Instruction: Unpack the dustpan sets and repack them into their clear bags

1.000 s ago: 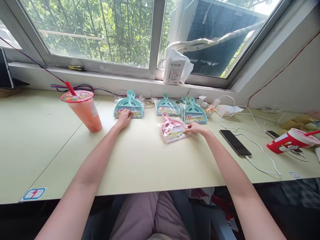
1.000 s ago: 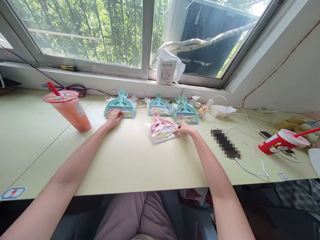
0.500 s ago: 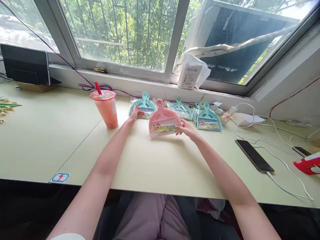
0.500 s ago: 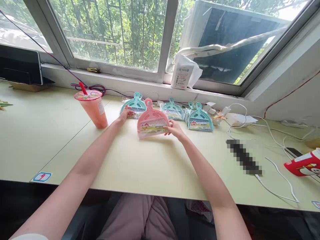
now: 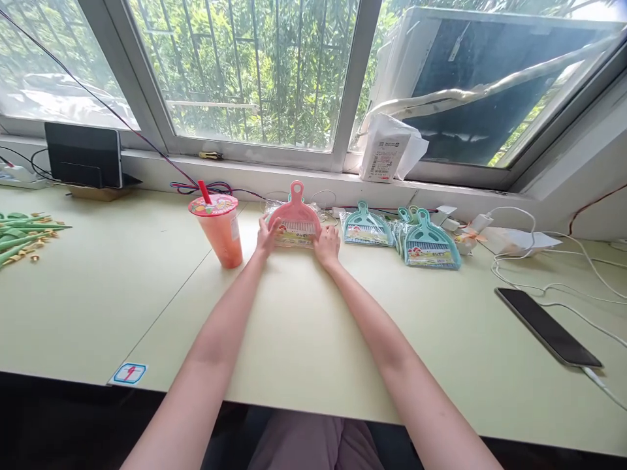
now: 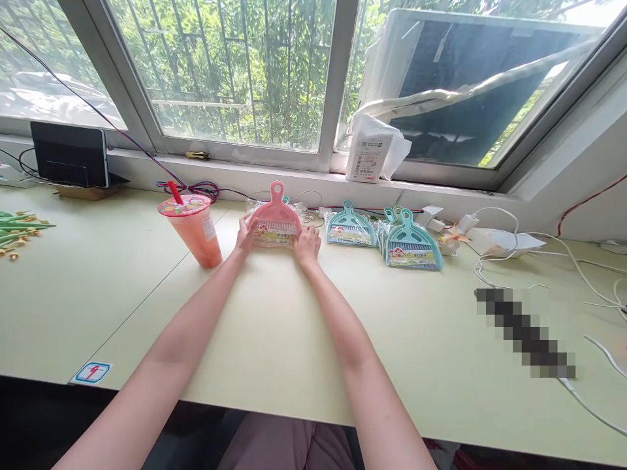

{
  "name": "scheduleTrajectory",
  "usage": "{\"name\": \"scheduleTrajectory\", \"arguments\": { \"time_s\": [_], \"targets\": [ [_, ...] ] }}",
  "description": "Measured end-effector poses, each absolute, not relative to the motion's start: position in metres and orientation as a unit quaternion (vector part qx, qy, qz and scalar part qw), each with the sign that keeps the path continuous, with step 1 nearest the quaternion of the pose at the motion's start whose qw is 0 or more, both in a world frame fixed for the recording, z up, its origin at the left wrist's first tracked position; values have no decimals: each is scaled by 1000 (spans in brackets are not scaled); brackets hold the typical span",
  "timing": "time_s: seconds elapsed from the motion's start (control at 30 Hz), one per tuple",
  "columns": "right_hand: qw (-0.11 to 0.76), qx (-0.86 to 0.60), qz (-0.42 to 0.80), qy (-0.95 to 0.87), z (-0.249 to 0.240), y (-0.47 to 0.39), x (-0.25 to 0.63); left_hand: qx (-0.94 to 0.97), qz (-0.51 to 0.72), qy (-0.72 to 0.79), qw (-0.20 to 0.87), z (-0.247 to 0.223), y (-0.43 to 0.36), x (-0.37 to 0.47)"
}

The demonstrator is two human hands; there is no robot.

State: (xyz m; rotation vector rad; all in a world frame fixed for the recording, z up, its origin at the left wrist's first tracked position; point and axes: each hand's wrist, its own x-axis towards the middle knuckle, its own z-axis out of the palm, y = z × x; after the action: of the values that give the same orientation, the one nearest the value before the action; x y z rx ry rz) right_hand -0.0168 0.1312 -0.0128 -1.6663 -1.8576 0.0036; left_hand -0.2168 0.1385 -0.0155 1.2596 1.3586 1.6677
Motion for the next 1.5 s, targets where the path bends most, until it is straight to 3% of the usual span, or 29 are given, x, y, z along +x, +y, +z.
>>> {"name": "scheduleTrajectory", "arguments": {
  "time_s": [0.13,0.23,0.47,0.6,0.8,1.07,1.5],
  "targets": [
    [306,-645,15,-700,-16,138,-22,594,535,596,81,-14,129,-214],
    [314,-648,24,-693,-16,139,-26,604,477,638,-3,-14,127,-218],
    [327,-617,34,-715,-14,138,-32,527,494,675,150,-19,138,-238],
    [315,-597,129,-726,-16,144,-34,518,500,680,142,-20,142,-242],
    [343,-591,157,-713,-19,150,-30,513,505,682,130,-22,145,-246],
    [314,-593,137,-729,-11,148,-20,497,551,643,190,-22,145,-255],
    [308,-599,113,-730,-11,143,-31,455,500,728,113,-15,145,-241]
  ]
}}
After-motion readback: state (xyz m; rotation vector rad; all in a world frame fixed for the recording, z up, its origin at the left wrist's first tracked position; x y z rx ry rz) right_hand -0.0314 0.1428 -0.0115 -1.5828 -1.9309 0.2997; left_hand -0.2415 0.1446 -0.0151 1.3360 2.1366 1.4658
